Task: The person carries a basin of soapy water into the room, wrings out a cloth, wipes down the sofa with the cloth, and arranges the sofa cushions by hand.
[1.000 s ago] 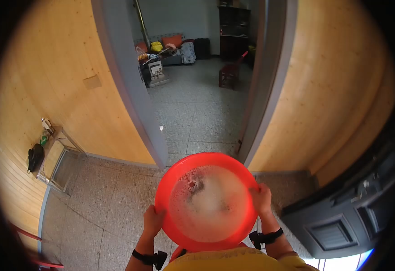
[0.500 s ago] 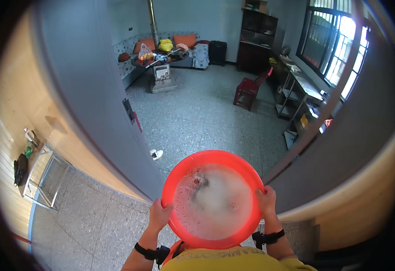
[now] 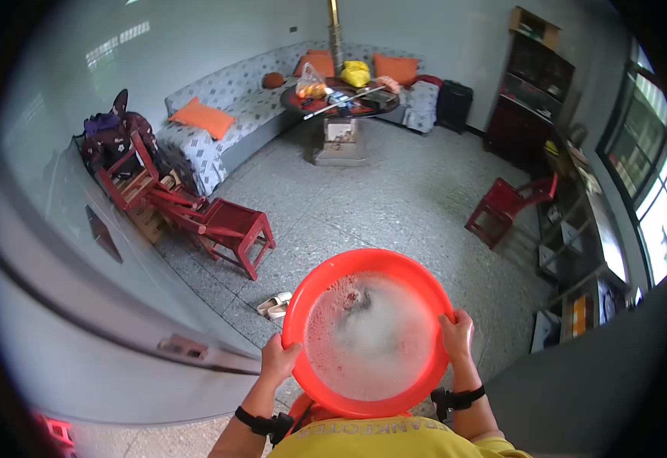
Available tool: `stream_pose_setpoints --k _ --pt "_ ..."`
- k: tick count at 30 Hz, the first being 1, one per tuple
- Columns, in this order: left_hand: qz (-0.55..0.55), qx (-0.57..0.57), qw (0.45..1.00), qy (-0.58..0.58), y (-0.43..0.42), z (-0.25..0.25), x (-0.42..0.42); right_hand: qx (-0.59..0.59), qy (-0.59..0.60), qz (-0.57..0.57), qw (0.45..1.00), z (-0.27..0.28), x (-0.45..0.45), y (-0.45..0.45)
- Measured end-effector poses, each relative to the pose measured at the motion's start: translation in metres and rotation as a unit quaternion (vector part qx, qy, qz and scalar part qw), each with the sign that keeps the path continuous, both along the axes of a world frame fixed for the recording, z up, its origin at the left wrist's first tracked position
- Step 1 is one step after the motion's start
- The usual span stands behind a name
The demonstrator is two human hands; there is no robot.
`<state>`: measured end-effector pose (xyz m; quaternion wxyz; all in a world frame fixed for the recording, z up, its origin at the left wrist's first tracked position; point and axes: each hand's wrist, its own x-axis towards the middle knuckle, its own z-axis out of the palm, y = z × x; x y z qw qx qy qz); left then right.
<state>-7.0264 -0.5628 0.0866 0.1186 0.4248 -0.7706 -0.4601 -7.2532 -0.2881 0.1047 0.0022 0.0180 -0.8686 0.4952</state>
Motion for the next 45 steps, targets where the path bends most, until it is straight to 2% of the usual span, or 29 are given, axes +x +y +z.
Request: stream_pose_setpoints --k 7,11,12,17,21,22,24,25,26,29,33,37,38,43,45 --pt "0.061 0.003 0.996 0.068 -0.118 -0.010 -0.158 0.011 0.002 0.046 0.999 -0.003 -0.184 -0.147" --pt "0.063 -0.041 0.996 0.037 -0.206 -0.031 -0.244 0.024 0.012 0.040 0.999 -0.046 -0.281 -0.229" --pt "0.072 -0.023 0.995 0.059 -0.228 -0.035 -0.263 0.057 0.023 0.055 0.997 -0.043 -0.302 -0.251" --pt "0.107 -0.022 0.993 0.033 -0.335 -0.020 -0.353 0.053 0.002 0.085 0.995 -0.029 -0.405 -0.381" --pt "0.152 0.023 0.987 0.040 -0.419 -0.021 -0.410 0.035 -0.011 0.127 0.991 -0.042 -0.478 -0.485" --pt "0.162 0.044 0.984 0.054 -0.436 -0.006 -0.429 0.052 -0.021 0.140 0.989 -0.051 -0.499 -0.511" --pt "0.193 0.039 0.979 0.052 -0.475 -0.024 -0.457 0.037 -0.020 0.168 0.985 -0.071 -0.538 -0.564" --pt "0.218 0.032 0.974 0.055 -0.496 -0.037 -0.463 0.020 -0.015 0.191 0.981 -0.074 -0.545 -0.596" --pt "0.233 0.044 0.970 0.052 -0.515 -0.036 -0.477 0.051 -0.025 0.196 0.979 -0.063 -0.559 -0.625" --pt "0.268 0.047 0.962 0.031 -0.584 -0.081 -0.495 0.051 -0.045 0.239 0.969 -0.080 -0.608 -0.707" --pt "0.306 0.089 0.948 -0.015 -0.667 -0.031 -0.547 0.055 -0.055 0.262 0.962 -0.095 -0.644 -0.819" --pt "0.278 0.039 0.960 -0.011 -0.782 -0.058 -0.575 0.069 -0.032 0.257 0.963 -0.118 -0.680 -0.930" --pt "0.266 0.041 0.962 -0.043 -0.813 -0.061 -0.582 0.074 -0.038 0.249 0.965 -0.124 -0.685 -0.952" --pt "0.238 0.055 0.970 -0.013 -0.970 -0.136 -0.615 0.093 -0.084 0.204 0.971 -0.159 -0.709 -1.084" --pt "0.226 0.067 0.972 -0.012 -1.024 -0.148 -0.624 0.108 -0.107 0.185 0.971 -0.170 -0.717 -1.130"
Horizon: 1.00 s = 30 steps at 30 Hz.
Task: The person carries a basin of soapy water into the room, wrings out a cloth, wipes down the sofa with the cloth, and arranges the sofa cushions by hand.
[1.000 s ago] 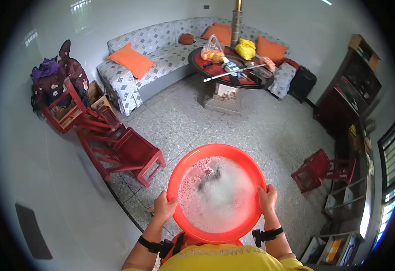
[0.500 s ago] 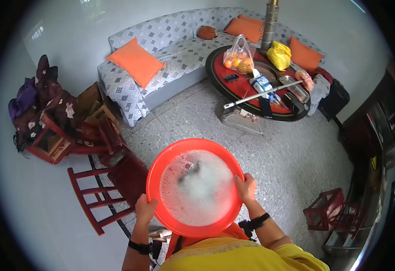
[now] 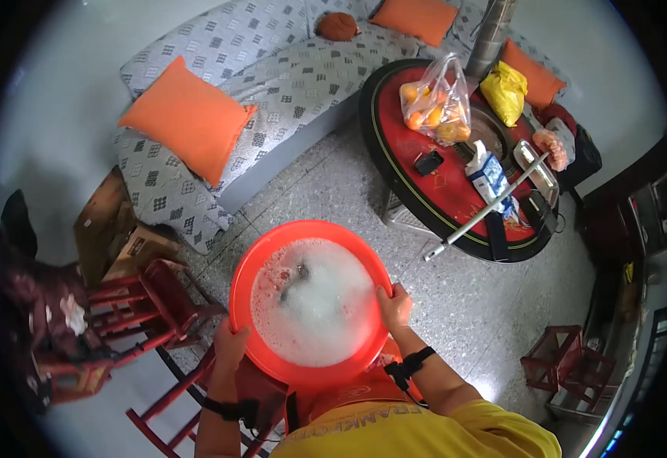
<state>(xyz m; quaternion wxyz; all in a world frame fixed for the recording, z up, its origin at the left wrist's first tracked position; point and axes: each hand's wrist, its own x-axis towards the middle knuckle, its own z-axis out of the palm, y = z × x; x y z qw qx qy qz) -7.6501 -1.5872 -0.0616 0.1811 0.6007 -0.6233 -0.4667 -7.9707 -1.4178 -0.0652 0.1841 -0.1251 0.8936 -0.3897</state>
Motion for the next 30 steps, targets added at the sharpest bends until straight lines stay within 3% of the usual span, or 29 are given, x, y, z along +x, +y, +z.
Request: stream_pose_setpoints --k 2,6,12,15,19,22,23,28,30 --pt "-0.025 -0.031 0.999 -0.013 -0.056 -0.009 -0.024 -0.017 -0.001 -0.038 0.999 -0.020 -0.014 -0.045" --pt "-0.031 0.023 0.998 -0.058 -0.176 -0.024 -0.084 -0.004 -0.001 -0.059 0.998 -0.047 -0.056 -0.152" --pt "-0.082 -0.019 0.995 -0.056 -0.298 -0.048 -0.166 -0.013 -0.013 -0.033 0.999 -0.124 -0.124 -0.265" --pt "-0.096 0.004 0.995 -0.036 -0.346 -0.107 -0.210 -0.079 -0.089 -0.199 0.973 -0.168 -0.157 -0.309" --pt "-0.112 0.026 0.993 -0.006 -0.397 -0.178 -0.266 -0.062 -0.072 -0.297 0.950 -0.235 -0.206 -0.345" --pt "-0.130 0.082 0.986 0.057 -0.423 -0.266 -0.302 0.021 0.002 -0.313 0.949 -0.281 -0.242 -0.363" --pt "-0.139 0.058 0.988 0.019 -0.429 -0.293 -0.316 0.025 0.004 -0.320 0.947 -0.297 -0.256 -0.368" --pt "-0.179 0.105 0.974 0.089 -0.444 -0.390 -0.394 0.115 0.064 -0.336 0.932 -0.379 -0.320 -0.370" --pt "-0.191 0.171 0.966 0.017 -0.444 -0.426 -0.421 0.128 0.046 -0.346 0.929 -0.418 -0.341 -0.362"
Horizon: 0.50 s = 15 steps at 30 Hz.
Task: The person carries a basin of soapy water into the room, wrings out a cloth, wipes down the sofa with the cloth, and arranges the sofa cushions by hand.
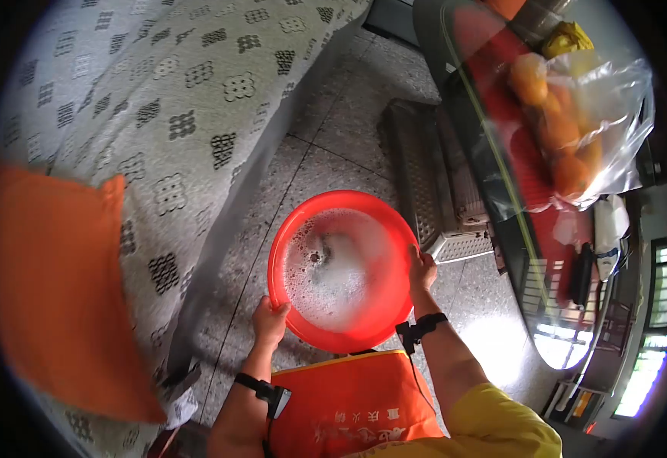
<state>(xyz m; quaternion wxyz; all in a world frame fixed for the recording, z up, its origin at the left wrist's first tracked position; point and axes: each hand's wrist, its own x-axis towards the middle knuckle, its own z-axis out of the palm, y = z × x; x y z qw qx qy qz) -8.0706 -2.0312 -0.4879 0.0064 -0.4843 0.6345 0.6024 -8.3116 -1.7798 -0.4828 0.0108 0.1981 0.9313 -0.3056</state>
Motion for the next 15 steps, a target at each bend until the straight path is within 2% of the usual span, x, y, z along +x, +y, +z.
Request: stream_pose_setpoints --k 1,2,4,5,6,8,12,14,15 --pt "-0.004 -0.031 0.998 0.054 0.002 -0.039 -0.006 -0.007 0.015 0.001 1.000 -0.021 -0.009 0.003" --pt "-0.010 -0.029 0.998 0.062 0.003 -0.053 -0.017 -0.013 0.033 0.004 0.999 -0.038 -0.017 0.004" --pt "-0.025 0.039 0.998 -0.038 0.005 -0.079 -0.036 0.025 0.040 -0.006 0.999 -0.071 -0.034 0.006" --pt "-0.026 0.026 0.999 -0.012 0.010 -0.116 -0.039 0.030 0.033 0.000 0.999 -0.085 -0.041 0.009" --pt "-0.028 0.024 0.999 -0.007 0.012 -0.127 -0.047 0.035 0.025 0.007 0.999 -0.101 -0.048 0.012" --pt "-0.019 0.090 0.996 0.004 0.017 -0.146 -0.061 0.038 0.033 -0.003 0.999 -0.132 -0.062 0.017" --pt "-0.049 0.069 0.996 0.018 0.026 -0.173 -0.075 0.014 0.038 -0.022 0.999 -0.167 -0.077 0.031" --pt "-0.048 0.098 0.993 0.044 0.029 -0.188 -0.078 0.026 0.041 -0.027 0.998 -0.175 -0.081 0.034" --pt "-0.053 0.091 0.993 0.045 0.027 -0.178 -0.079 0.035 0.027 -0.020 0.999 -0.184 -0.083 0.039"
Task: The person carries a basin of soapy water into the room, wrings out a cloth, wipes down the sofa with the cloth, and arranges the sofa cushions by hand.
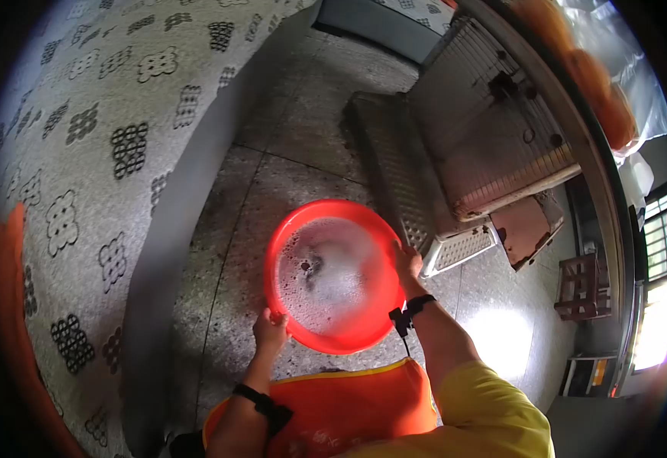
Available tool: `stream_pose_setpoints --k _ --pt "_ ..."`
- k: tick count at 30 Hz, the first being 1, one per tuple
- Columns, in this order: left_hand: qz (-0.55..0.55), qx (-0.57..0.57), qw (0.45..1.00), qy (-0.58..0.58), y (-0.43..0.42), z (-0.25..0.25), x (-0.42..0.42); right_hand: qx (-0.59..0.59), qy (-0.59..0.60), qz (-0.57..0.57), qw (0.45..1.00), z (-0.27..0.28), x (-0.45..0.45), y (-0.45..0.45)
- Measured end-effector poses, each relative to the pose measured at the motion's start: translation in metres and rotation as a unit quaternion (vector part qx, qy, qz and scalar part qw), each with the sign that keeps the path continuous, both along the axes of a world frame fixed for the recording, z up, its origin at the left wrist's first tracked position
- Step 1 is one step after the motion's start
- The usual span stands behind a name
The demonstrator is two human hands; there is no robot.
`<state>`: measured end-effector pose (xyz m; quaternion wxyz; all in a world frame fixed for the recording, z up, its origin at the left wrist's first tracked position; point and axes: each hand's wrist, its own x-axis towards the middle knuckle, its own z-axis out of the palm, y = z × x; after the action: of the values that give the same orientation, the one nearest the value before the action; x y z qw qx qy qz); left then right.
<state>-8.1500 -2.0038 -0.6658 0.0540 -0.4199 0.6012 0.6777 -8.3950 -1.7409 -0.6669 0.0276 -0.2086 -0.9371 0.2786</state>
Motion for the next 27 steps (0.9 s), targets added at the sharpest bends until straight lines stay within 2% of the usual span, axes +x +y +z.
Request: stream_pose_setpoints --k 1,2,3,5,6,7,8,9,10,11,13,14,15,16,17,19,20,21,23,24,25,27 --pt "-0.003 -0.007 1.000 0.004 -0.002 0.006 -0.004 0.009 -0.013 0.007 1.000 0.002 -0.003 -0.001" --pt "-0.017 -0.006 1.000 0.000 -0.004 0.007 -0.004 -0.012 -0.076 0.023 0.997 0.007 -0.005 0.003" --pt "-0.022 -0.003 1.000 0.001 -0.007 0.005 -0.004 -0.010 -0.075 0.017 0.997 0.008 -0.003 0.004" --pt "-0.092 -0.039 0.994 -0.044 -0.013 0.007 -0.004 0.183 -0.064 0.142 0.971 0.009 0.001 -0.002" --pt "-0.089 -0.034 0.993 -0.068 -0.012 0.025 -0.010 0.251 -0.076 0.197 0.945 0.027 0.007 -0.019" --pt "-0.092 -0.033 0.993 -0.066 -0.013 0.027 -0.011 0.246 -0.044 0.241 0.938 0.026 0.012 -0.029" --pt "-0.176 -0.198 0.962 -0.067 -0.016 0.026 -0.012 0.221 -0.035 0.327 0.918 0.038 0.022 -0.046" --pt "-0.256 -0.355 0.897 -0.065 -0.016 0.023 -0.009 0.224 0.021 0.405 0.887 0.021 0.034 -0.060" --pt "-0.165 -0.470 0.867 -0.019 -0.005 0.013 -0.007 0.154 0.059 0.497 0.852 0.015 0.045 -0.073" --pt "-0.170 -0.463 0.870 -0.013 -0.004 0.023 -0.014 0.118 -0.087 0.534 0.833 0.028 0.058 -0.094" --pt "-0.124 -0.509 0.847 0.087 -0.003 0.056 -0.028 0.173 -0.152 0.569 0.789 0.008 0.081 -0.113" --pt "-0.128 -0.503 0.850 0.092 0.002 0.053 -0.031 0.189 -0.212 0.569 0.772 0.020 0.080 -0.123" --pt "-0.133 -0.385 0.907 0.104 0.004 0.052 -0.033 0.200 -0.270 0.566 0.753 0.033 0.079 -0.134" --pt "-0.136 -0.263 0.949 0.113 0.004 0.049 -0.036 0.201 -0.271 0.561 0.755 0.021 0.078 -0.136" --pt "-0.140 -0.261 0.948 0.115 0.004 0.040 -0.036 0.160 -0.268 0.558 0.769 0.003 0.076 -0.137" --pt "-0.128 -0.071 0.983 0.106 0.012 0.017 -0.039 0.124 -0.261 0.549 0.785 0.006 0.068 -0.134" --pt "-0.091 0.064 0.989 0.096 0.016 0.009 -0.042 0.013 -0.311 0.528 0.790 0.017 0.063 -0.132" --pt "-0.095 0.068 0.988 0.100 0.019 0.015 -0.046 -0.098 -0.356 0.500 0.783 0.032 0.060 -0.131" --pt "-0.016 0.236 0.969 0.065 0.026 0.035 -0.057 -0.115 -0.367 0.502 0.774 0.061 0.062 -0.126" --pt "-0.022 0.304 0.951 0.045 0.030 0.038 -0.063 -0.211 -0.321 0.481 0.788 0.071 0.066 -0.118" --pt "-0.024 0.304 0.951 0.041 0.031 0.032 -0.063 -0.306 -0.269 0.452 0.793 0.085 0.071 -0.111" --pt "-0.039 0.440 0.895 0.069 0.036 0.016 -0.065 -0.318 -0.265 0.409 0.813 0.124 0.077 -0.097"
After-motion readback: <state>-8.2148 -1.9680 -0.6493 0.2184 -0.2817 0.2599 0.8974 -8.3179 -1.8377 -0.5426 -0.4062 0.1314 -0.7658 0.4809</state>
